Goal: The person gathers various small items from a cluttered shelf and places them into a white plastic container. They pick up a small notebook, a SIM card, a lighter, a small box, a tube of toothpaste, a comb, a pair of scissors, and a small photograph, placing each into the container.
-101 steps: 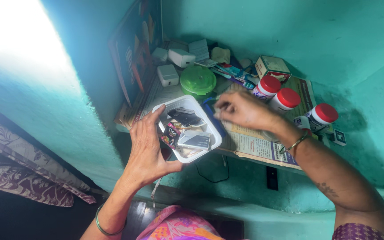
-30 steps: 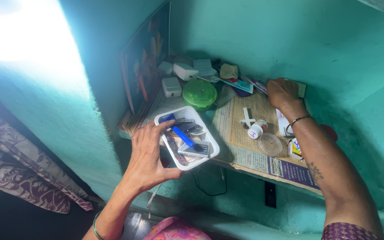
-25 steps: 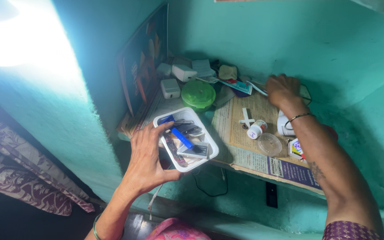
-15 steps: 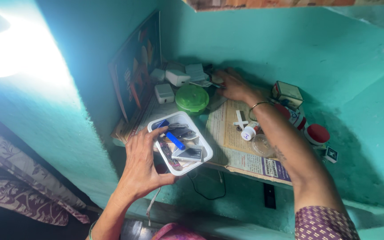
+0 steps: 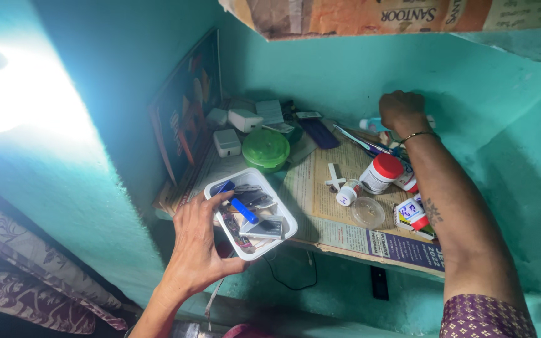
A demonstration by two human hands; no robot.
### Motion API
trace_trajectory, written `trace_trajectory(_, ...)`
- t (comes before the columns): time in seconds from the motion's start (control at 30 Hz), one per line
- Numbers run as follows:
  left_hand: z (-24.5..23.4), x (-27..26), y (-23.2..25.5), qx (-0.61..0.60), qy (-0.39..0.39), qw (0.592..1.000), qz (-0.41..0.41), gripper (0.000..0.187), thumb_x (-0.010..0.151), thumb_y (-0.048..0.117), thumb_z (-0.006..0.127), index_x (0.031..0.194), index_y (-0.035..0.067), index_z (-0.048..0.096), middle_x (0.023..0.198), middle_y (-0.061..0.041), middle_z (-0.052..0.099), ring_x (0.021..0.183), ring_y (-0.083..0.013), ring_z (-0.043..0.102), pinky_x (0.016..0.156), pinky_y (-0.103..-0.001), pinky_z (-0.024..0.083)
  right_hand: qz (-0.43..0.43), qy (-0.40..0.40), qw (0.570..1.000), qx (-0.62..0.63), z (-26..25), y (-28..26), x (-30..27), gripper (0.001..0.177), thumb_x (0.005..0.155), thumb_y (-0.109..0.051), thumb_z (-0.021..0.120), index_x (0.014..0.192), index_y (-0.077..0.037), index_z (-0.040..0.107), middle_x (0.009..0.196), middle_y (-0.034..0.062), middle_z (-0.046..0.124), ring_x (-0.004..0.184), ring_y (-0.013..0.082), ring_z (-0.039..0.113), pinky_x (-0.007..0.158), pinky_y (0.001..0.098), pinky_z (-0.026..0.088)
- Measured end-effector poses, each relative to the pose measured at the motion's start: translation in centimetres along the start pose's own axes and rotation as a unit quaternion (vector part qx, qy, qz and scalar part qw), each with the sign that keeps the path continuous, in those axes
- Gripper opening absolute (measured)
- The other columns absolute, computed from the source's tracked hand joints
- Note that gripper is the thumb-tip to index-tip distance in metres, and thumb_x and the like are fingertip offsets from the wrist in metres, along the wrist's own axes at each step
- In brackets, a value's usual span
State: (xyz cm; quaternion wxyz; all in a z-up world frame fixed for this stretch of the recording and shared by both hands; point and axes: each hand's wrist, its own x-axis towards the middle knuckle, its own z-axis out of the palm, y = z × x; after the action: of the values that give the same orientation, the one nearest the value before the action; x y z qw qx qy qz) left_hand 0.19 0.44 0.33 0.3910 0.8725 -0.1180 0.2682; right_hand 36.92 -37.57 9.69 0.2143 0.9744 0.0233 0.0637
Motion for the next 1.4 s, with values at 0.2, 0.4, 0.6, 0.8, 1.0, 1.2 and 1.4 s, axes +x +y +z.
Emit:
trace_trajectory(0.2, 0.0, 0.3, 0.2, 0.013, -0.006, 1.000, -0.004, 0.110, 0.042, 0.034, 0.089, 0.140, 0.012, 0.045, 0.132, -0.018, 0.049, 0.128, -0.0397, 0.043, 0.111, -0.052, 0.027, -0.142, 0.119, 0.972, 0.142, 1.0, -1.8, 0.8, 0.033, 0.081, -0.013, 0.076, 0.113, -0.006, 0.073, 0.115, 0.0204, 0.071, 0.112, 0.0378, 0.066, 0.094, 0.0494, 0.053)
trace_trajectory(0.4, -0.2, 0.2, 0.6, 0.012, 0.001, 1.000, 0.007, 0.110, 0.043, 0.036, 0.090, 0.140, 0.011, 0.045, 0.133, -0.020, 0.048, 0.127, -0.0416, 0.042, 0.109, -0.053, 0.026, -0.373, 0.201, 0.852, 0.306, 2.8, -10.4, 3.0, 0.045, 0.074, -0.004, 0.068, 0.119, -0.001, 0.070, 0.113, 0.0226, 0.071, 0.106, 0.0405, 0.066, 0.090, 0.0479, 0.053)
trace_trajectory(0.6, -0.4, 0.1, 0.8, 0.000, -0.017, 1.000, -0.023, 0.109, 0.044, 0.035, 0.090, 0.141, 0.013, 0.045, 0.137, -0.018, 0.049, 0.130, -0.0409, 0.042, 0.110, -0.052, 0.027, -0.211, -0.028, 0.967, 0.143, -0.2, -10.4, 2.2, 0.028, 0.078, -0.023, 0.073, 0.100, -0.006, 0.078, 0.106, 0.0205, 0.074, 0.101, 0.0370, 0.070, 0.091, 0.0473, 0.056)
trace_trajectory(0.8, 0.0, 0.3, 0.3, 0.008, -0.010, 1.000, -0.017, 0.112, 0.041, 0.036, 0.089, 0.141, 0.013, 0.045, 0.136, -0.020, 0.047, 0.131, -0.0411, 0.041, 0.111, -0.053, 0.025, -0.239, 0.096, 0.939, 0.227, -0.9, -10.8, 1.7, 0.030, 0.079, -0.013, 0.067, 0.108, -0.011, 0.076, 0.101, 0.0171, 0.075, 0.098, 0.0372, 0.071, 0.087, 0.0489, 0.056)
trace_trajectory(1.0, 0.0, 0.0, 0.0, -0.002, -0.005, 1.000, -0.004, 0.112, 0.042, 0.037, 0.090, 0.141, 0.013, 0.045, 0.139, -0.020, 0.047, 0.132, -0.0414, 0.042, 0.111, -0.053, 0.025, -0.375, 0.203, 0.865, 0.263, 2.1, -15.9, 2.8, 0.026, 0.082, -0.015, 0.073, 0.106, -0.006, 0.071, 0.098, 0.0217, 0.072, 0.096, 0.0447, 0.066, 0.082, 0.0538, 0.052)
trace_trajectory(1.2, -0.2, 0.0, -0.2, -0.007, -0.010, 1.000, -0.004, 0.109, 0.045, 0.038, 0.089, 0.141, 0.013, 0.044, 0.136, -0.018, 0.050, 0.131, -0.0405, 0.043, 0.111, -0.052, 0.027, -0.314, 0.188, 0.890, 0.272, 0.9, -14.1, 3.3, 0.016, 0.087, -0.022, 0.074, 0.093, -0.007, 0.075, 0.095, 0.0211, 0.072, 0.093, 0.0421, 0.067, 0.081, 0.0527, 0.053)
trace_trajectory(1.4, 0.3, 0.0, -0.7, 0.000, 0.007, 1.000, 0.019, 0.111, 0.043, 0.037, 0.089, 0.141, 0.012, 0.045, 0.138, -0.021, 0.047, 0.130, -0.0420, 0.042, 0.111, -0.054, 0.026, -0.179, 0.060, 0.957, 0.221, -1.4, -6.8, 1.6, 0.020, 0.080, -0.024, 0.083, 0.086, -0.006, 0.078, 0.087, 0.0205, 0.073, 0.085, 0.0385, 0.072, 0.076, 0.0498, 0.054)
